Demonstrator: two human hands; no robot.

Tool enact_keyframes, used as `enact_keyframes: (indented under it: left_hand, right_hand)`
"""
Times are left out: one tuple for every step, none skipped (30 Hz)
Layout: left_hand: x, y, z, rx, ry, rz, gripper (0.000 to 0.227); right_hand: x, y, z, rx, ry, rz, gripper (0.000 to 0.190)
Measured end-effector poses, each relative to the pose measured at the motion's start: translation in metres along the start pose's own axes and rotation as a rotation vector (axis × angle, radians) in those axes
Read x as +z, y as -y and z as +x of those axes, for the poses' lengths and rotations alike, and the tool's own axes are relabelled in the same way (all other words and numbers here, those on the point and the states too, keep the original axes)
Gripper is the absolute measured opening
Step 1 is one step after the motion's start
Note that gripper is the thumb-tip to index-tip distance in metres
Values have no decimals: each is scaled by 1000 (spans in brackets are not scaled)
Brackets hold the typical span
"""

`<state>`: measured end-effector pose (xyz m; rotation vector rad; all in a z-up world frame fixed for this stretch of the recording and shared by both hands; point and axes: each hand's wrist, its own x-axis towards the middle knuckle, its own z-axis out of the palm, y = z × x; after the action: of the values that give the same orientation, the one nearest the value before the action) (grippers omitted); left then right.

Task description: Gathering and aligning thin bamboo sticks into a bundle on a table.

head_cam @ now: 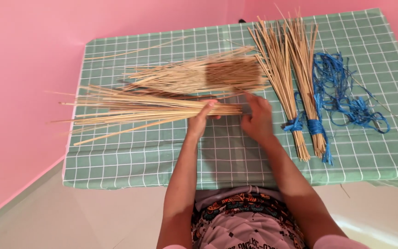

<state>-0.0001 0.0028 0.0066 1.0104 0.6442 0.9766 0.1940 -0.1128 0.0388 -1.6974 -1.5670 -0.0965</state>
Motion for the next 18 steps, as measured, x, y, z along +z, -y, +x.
enact_keyframes:
  left_hand:
    - [2,-3,1,-1,6,55,32]
    - [4,-4,-2,-9,8,109,32]
    - [6,-6,-3,-3,9,94,31]
    - [7,-7,-4,5,12,79,30]
    - [9,-8,-6,13,14,64,28]
    - [11,-9,-5,39,17,76,27]
    - [14,-10,-6,66,21,87,26]
    - [16,-11,-9,85,23,99,24]
    - [17,-13,-11,156,23,172,23]
    - [18,-15,-12,222,25,243,22]
    - [20,-16,-14,289,27,315,22]
    - [24,-17,-13,302,22,271,20]
    - [29,-18,-13,315,16,227,19]
    - [32,-18,-16,320,8,184,18]
    - [33,-19,-18,326,-4,173,17]
    - [36,-22,-17,334,-13,162,17]
    - [38,-24,-17,342,-23,151,16]
    - [40,-25,-19,332,-58,195,16]
  right_hand:
    - [-3,1,8,55,31,-4,77]
    - [-9,3,14,18,16,0,77]
    - [-18,5,20,-19,1,4,77]
    - [-26,10,26,-58,-16,7,77]
    - [-31,19,29,-104,33,-12,78]
    - [-35,29,33,-156,72,-35,79]
    - [-36,39,38,-208,111,-58,80]
    - [-36,51,39,-248,117,-52,82]
    - [-32,61,41,-288,123,-47,85]
    - [-30,68,42,-324,129,-45,87]
    - [-26,73,43,-320,125,-48,87]
    - [-20,76,46,-314,119,-54,86]
    - [-15,76,48,-308,112,-59,86]
    - [-11,75,47,-247,174,-100,83]
    - [-8,73,47,-185,235,-141,80]
    - [-4,70,48,-124,293,-183,77]
    - [-1,67,49,-132,270,-204,74]
    - [2,64,48,-139,249,-227,71]
